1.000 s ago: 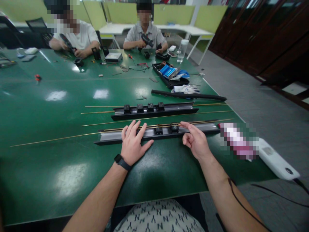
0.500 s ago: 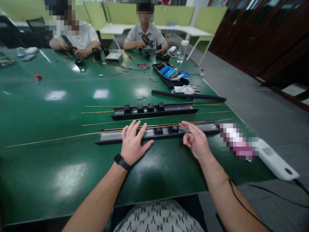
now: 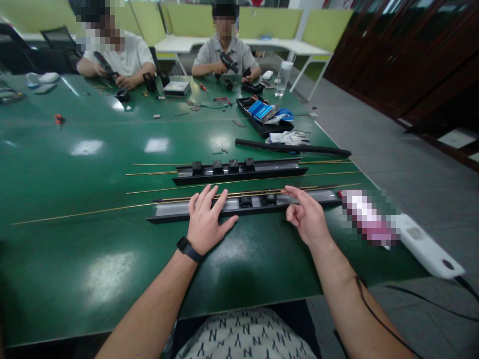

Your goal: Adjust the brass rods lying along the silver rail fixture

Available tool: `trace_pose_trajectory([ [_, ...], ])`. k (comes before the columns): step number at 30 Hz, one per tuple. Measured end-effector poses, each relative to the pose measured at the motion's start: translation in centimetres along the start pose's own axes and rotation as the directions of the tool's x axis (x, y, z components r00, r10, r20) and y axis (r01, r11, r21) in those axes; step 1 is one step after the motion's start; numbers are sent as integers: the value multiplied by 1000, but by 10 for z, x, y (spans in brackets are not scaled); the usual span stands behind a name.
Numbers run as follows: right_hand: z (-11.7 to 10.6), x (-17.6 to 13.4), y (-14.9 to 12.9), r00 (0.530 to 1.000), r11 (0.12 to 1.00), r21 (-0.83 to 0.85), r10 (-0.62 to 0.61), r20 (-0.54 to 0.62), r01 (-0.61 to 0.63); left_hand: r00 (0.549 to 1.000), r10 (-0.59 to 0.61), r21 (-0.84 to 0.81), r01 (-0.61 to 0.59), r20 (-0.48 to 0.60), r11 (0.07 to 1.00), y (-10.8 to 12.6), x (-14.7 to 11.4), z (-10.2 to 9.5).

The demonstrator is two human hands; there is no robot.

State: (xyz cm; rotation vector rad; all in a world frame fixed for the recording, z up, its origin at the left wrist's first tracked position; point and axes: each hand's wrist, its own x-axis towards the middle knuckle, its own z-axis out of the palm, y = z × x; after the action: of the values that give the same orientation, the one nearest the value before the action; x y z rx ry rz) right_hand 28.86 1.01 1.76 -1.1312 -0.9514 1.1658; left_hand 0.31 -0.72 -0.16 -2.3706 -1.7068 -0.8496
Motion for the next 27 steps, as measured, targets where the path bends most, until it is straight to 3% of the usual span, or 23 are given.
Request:
trace_pose_trajectory([
  [10,5,-3,0,997,999,11,33,62,-34,1000,0,5,0,-7,1000,1,0,0],
  [27,4,-3,0,999,999,27,19,50,-21,1000,3,19,-3,-8,1000,1,0,0],
])
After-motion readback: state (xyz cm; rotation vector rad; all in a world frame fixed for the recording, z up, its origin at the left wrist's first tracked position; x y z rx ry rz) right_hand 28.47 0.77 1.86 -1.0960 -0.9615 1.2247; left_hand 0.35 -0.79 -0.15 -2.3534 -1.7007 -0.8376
